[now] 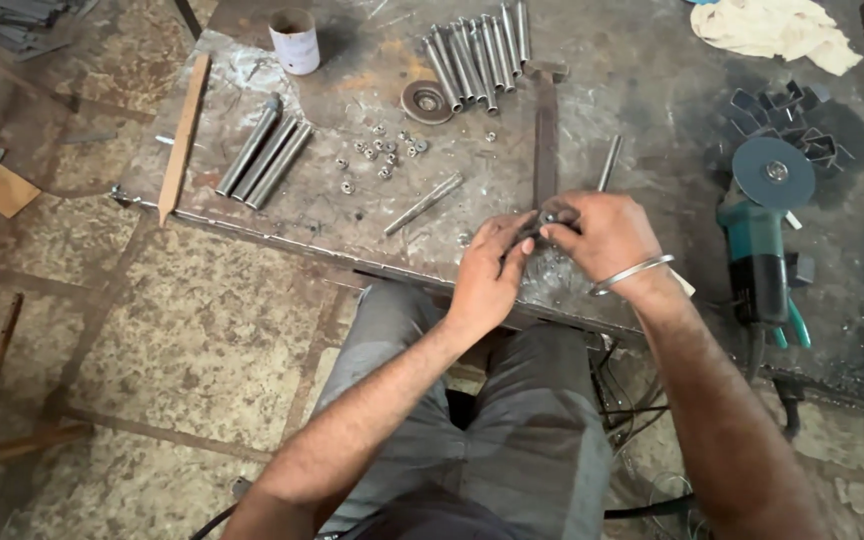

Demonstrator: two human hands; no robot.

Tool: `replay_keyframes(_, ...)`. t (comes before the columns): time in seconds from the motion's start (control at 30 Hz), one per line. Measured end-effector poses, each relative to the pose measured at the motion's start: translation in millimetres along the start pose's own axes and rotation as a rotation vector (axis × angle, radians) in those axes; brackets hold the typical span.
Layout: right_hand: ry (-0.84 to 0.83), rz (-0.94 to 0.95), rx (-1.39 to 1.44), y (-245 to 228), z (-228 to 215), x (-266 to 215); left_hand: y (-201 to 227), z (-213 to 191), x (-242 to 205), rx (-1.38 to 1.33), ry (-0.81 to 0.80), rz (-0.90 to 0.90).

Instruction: The recorder is spot welding several metal tube components together on a workshop table.

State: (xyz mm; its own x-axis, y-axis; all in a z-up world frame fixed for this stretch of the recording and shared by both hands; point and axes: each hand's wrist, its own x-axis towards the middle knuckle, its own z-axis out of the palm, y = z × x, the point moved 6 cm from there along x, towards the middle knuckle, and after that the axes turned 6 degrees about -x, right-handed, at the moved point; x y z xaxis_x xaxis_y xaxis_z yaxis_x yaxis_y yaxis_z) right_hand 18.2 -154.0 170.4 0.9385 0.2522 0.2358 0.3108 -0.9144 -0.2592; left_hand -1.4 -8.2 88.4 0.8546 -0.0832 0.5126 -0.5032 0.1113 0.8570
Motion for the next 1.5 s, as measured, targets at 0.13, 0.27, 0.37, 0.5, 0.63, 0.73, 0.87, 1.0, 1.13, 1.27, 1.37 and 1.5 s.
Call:
replay_keyframes(0.13, 0.016, 0.023, -0.026, 0.9, -2.8, -5.5, 0.5, 4.4, -0.3, -0.024, 0.02, -0.007)
replay_keyframes(0.27, 0.028, -0.014, -0.036, -2.7, -2.0, -5.2, -0.9, 3.0, -2.1, -0.043, 0.025, 0.003)
replay_keyframes(0.37, 0.018, -0.009, -0.078, -9.6, -6.2, -4.4, -1.9, 2.4, -0.7, -0.044, 0.028, -0.019)
replay_keyframes(0.5, 0.009, 0.008, -0.092, -11.0, -9.0, -3.0, 2.8, 2.6, 1.6, -0.06, 0.003, -0.09)
replay_keyframes(0.63, -0.006, 0.003, -0.091, -8.0, -9.0, -2.0, 0.5, 4.5, 2.3, -0.052, 0.021, -0.068)
replay_keyframes(0.73, -0.016, 0.004, -0.085, -5.6, -8.2, -1.5, 1.8, 4.9, 1.9, -0.055, 0.032, -0.069)
replay_keyframes(0.87, -0.022, 0.008, -0.09, -5.2, -6.4, 0.5, 1.5, 4.0, 2.3, -0.051, 0.041, -0.083)
replay_keyframes(1.0, -0.023, -0.004, -0.09, -5.6, -6.0, 1.0, 0.5, 2.1, 2.6, -0.039, 0.047, -0.082)
replay_keyframes(1.13, -0.03, -0.012, -0.08, -2.5, -5.3, 1.5, 2.5, 2.1, 3.6, -0.022, 0.04, -0.068)
replay_keyframes(1.27, -0.032, -0.02, -0.102, -5.6, -7.1, 0.6, 4.7, 2.1, 4.1, -0.035, 0.042, -0.076)
replay_keyframes(1.37, -0.037, -0.03, -0.126, -8.3, -7.9, 1.2, 1.9, 2.6, 4.1, -0.032, 0.038, -0.07)
replay_keyframes(1.5, -0.037, -0.043, -0.17, -8.3, -4.2, 2.6, 4.1, -0.2, 7.3, -0.02, 0.036, -0.144)
